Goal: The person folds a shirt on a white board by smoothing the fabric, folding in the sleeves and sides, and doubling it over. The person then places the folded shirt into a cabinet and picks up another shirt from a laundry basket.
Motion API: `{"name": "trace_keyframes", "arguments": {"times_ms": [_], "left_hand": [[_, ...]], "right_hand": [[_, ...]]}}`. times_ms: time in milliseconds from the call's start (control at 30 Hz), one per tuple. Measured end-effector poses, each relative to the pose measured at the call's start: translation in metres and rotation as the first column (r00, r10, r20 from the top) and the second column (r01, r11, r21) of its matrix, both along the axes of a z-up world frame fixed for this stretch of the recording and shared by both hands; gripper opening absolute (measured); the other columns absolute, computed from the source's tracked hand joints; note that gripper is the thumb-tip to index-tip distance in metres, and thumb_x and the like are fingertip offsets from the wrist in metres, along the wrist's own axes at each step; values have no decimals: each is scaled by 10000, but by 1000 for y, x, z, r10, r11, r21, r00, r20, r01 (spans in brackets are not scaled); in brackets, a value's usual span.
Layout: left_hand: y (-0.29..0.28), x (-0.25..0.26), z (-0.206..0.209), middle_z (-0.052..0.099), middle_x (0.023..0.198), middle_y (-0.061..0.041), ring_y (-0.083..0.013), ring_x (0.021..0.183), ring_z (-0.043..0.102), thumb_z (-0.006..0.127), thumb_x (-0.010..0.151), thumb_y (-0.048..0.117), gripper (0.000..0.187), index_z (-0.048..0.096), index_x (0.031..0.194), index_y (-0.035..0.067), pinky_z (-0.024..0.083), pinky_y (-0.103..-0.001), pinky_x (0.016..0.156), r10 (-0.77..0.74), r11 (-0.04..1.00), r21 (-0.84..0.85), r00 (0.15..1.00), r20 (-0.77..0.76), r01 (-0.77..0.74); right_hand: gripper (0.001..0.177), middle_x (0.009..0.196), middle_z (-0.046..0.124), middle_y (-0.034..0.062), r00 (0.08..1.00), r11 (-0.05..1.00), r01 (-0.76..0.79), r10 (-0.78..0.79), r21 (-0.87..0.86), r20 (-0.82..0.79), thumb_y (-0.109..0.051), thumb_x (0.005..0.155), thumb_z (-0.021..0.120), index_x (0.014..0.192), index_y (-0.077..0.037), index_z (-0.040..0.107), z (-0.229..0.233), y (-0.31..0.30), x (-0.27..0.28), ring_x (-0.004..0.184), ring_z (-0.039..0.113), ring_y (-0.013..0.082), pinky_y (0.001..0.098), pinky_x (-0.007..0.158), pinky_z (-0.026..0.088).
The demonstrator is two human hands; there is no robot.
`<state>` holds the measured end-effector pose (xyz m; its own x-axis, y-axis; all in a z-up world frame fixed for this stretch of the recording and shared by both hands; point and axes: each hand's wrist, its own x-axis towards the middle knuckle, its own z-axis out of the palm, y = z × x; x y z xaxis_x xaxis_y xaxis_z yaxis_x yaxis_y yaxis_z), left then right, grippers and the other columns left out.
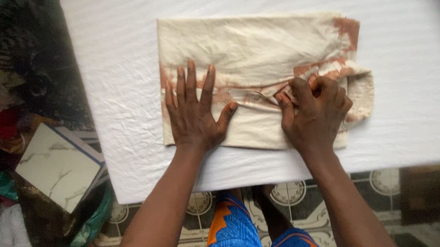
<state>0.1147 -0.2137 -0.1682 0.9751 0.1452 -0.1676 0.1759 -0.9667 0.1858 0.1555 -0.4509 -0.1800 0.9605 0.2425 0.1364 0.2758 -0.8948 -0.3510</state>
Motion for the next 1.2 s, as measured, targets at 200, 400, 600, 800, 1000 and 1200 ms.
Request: {"name": "trace_keyframes", "arguments": {"times_ms": [200,400,600,800,1000,1200], "left_hand": [[-1,-1,4,96,1733,-161,-333,1598,35,460,983,702,845,239,1657,243,21,-563,1261,-8,1000,14,1000,30,7],[-1,1,5,163,1724,-154,-334,1597,106,481,964,687,839,270,1646,246,20,-543,1275,-1,1000,-22,996,91,2],[0,1,-3,145,1709,-145,-303,1578,71,484,899,715,917,241,1622,205,-7,-534,1248,-2,996,92,1000,8,1],[2,-4,-12,108,1719,-141,-298,1587,29,404,949,742,892,219,1643,214,-13,-527,1255,-9,1000,25,998,60,8],[3,-3,-5,161,1716,-138,-314,1590,101,407,1008,621,766,275,1641,211,54,-537,1270,-36,999,42,995,97,32],[35,63,-4,272,1737,-124,-302,1635,211,337,1115,355,555,342,1620,127,129,-492,1337,-70,994,-73,979,194,85]], "right_hand": [[367,1227,470,129,999,997,39,-39,-60,0,-374,901,839,1190,-211,683,27,9,6,1178,419,320,482,946,307],[855,1645,299,227,950,951,-310,310,8,-31,-624,996,572,1601,-55,368,17,88,38,1548,199,387,564,1258,102],[1001,1717,16,142,885,927,-345,270,-146,-379,-770,975,110,1655,-36,72,-6,129,69,1574,-60,323,532,1277,-32],[1027,1719,-18,138,919,966,-185,105,-181,-381,-803,944,135,1630,-44,48,-6,136,100,1566,-78,366,551,1241,-57],[1059,1725,-38,142,921,960,-190,102,-204,-376,-818,941,139,1637,-27,29,3,139,100,1575,-83,347,550,1247,-78],[1008,1706,-29,138,917,964,-190,107,-185,-384,-772,957,163,1621,-21,58,7,143,98,1561,-81,337,536,1229,-82]]}}
